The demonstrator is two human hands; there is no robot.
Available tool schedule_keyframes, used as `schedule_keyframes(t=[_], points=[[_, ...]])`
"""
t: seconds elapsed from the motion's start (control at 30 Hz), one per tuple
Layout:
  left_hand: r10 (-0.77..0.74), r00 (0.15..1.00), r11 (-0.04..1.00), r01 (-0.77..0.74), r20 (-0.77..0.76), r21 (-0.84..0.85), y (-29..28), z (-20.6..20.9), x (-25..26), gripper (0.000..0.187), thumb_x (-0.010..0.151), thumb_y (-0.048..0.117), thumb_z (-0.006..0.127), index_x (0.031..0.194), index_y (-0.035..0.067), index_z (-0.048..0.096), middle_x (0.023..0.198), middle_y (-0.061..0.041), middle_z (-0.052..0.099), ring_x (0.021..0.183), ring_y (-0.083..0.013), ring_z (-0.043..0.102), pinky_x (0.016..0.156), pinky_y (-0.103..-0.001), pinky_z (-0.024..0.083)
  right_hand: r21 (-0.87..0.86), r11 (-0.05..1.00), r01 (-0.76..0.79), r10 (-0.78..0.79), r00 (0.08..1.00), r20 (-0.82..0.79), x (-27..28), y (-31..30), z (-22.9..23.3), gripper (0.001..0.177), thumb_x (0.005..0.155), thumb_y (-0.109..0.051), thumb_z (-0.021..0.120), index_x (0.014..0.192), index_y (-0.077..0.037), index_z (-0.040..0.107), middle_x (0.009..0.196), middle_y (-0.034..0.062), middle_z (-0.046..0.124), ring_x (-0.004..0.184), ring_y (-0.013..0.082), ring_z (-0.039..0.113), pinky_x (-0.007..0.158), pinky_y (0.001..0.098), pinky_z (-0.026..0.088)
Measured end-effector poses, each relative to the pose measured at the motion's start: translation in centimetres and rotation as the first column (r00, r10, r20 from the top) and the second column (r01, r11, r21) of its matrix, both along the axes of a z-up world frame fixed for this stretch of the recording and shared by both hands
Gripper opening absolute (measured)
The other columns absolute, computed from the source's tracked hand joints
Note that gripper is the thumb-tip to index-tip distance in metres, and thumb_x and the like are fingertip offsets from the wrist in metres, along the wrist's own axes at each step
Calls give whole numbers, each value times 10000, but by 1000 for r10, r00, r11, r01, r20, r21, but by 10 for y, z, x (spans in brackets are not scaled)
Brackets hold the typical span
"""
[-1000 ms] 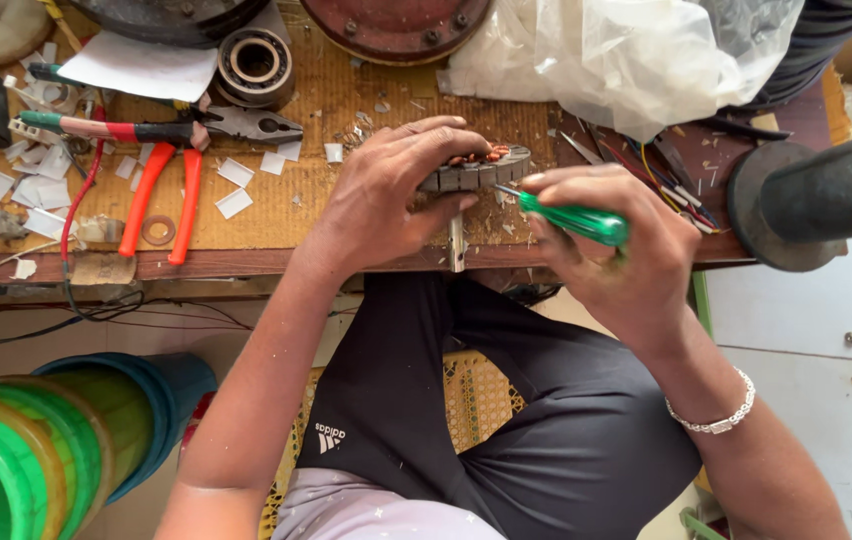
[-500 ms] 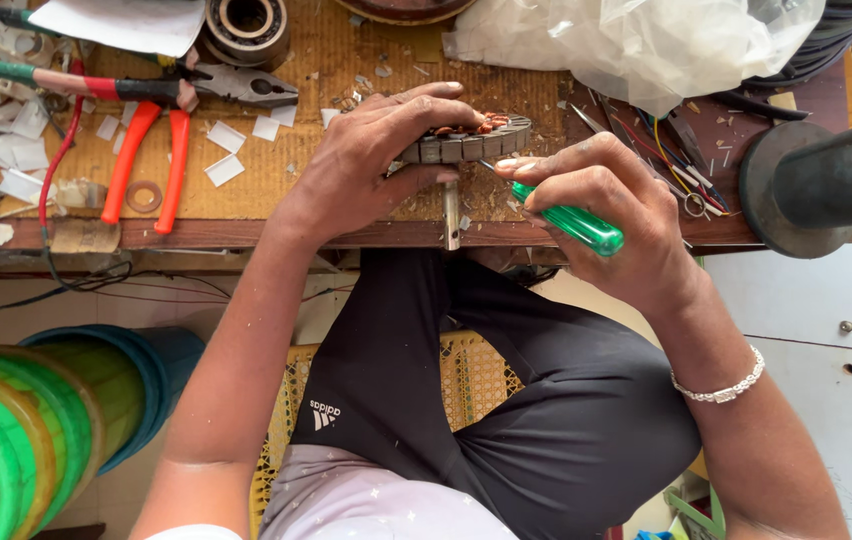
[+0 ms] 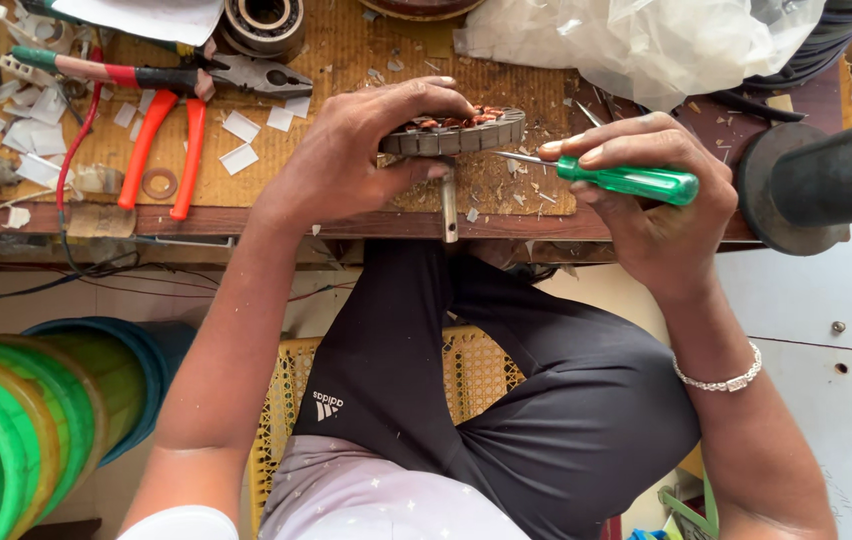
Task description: The person works on a motor armature, using a green screwdriver to adjust or secure components within the slots. They also cut small white paper pieces with scissors and insert them into the armature slots, repeating the process throughout the clip.
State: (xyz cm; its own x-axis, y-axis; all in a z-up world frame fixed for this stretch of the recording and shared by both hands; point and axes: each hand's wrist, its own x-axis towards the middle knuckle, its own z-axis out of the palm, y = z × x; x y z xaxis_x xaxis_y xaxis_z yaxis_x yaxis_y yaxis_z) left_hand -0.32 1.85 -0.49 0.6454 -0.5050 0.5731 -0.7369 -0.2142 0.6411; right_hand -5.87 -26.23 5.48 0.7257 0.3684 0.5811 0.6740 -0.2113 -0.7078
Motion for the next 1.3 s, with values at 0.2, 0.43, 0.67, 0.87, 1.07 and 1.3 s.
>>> schedule_keyframes(t=[0.2, 0.43, 0.67, 0.87, 1.07, 1.3], points=[[76, 997, 995, -76, -1, 64, -8, 3, -7, 523, 867, 134, 869, 1323, 114, 614, 1303, -72, 713, 1161, -304, 705, 962, -429, 531, -7, 1000, 2, -1, 1000, 18, 7, -3, -11, 163, 1034, -40, 732, 1126, -5, 602, 1153, 161, 685, 1076, 266, 745, 945, 352, 641], [190, 970, 976, -203, 151, 75, -15, -5, -8, 535, 841, 147, 882, 1313, 164, 630, 1332, -64, 692, 1248, -265, 679, 985, -436, 533, -103, 994, 44, -39, 998, 51, 7, -3, -14, 133, 1023, -46, 722, 1098, -7, 619, 1134, 164, 704, 1084, 258, 748, 928, 337, 631], [308, 934, 942, -326, 179, 80, -24, -24, -3, 567, 750, 54, 876, 1254, 181, 650, 1323, -47, 705, 1243, -231, 672, 944, -415, 545, -227, 963, 143, -90, 970, 227, 2, 7, -17, 166, 977, 24, 772, 1062, -23, 637, 1154, 158, 763, 990, 216, 744, 854, 289, 582], [315, 937, 948, -319, 150, 4, -26, -30, -5, 551, 751, 21, 870, 1235, 164, 646, 1245, -13, 733, 1291, -239, 660, 980, -415, 548, -291, 939, 182, -106, 961, 257, -9, 16, -19, 215, 946, 93, 777, 1068, -22, 643, 1169, 153, 740, 1051, 249, 752, 916, 335, 655], [329, 934, 944, -319, 142, -83, -21, -27, -11, 518, 791, -14, 836, 1239, 161, 644, 1224, -9, 742, 1181, -232, 715, 954, -386, 552, -250, 958, 145, -57, 943, 327, -15, 40, -25, 252, 894, 71, 813, 1063, -21, 649, 1137, 154, 705, 1084, 283, 752, 952, 390, 659], [484, 848, 855, -511, 215, 92, -24, -16, -30, 483, 782, 27, 841, 1217, 136, 662, 1122, -34, 762, 1014, -261, 732, 872, -450, 531, -219, 967, 133, -76, 965, 252, -16, 36, -11, 236, 972, 66, 784, 1138, -36, 652, 1180, 126, 733, 1076, 248, 760, 930, 323, 633]])
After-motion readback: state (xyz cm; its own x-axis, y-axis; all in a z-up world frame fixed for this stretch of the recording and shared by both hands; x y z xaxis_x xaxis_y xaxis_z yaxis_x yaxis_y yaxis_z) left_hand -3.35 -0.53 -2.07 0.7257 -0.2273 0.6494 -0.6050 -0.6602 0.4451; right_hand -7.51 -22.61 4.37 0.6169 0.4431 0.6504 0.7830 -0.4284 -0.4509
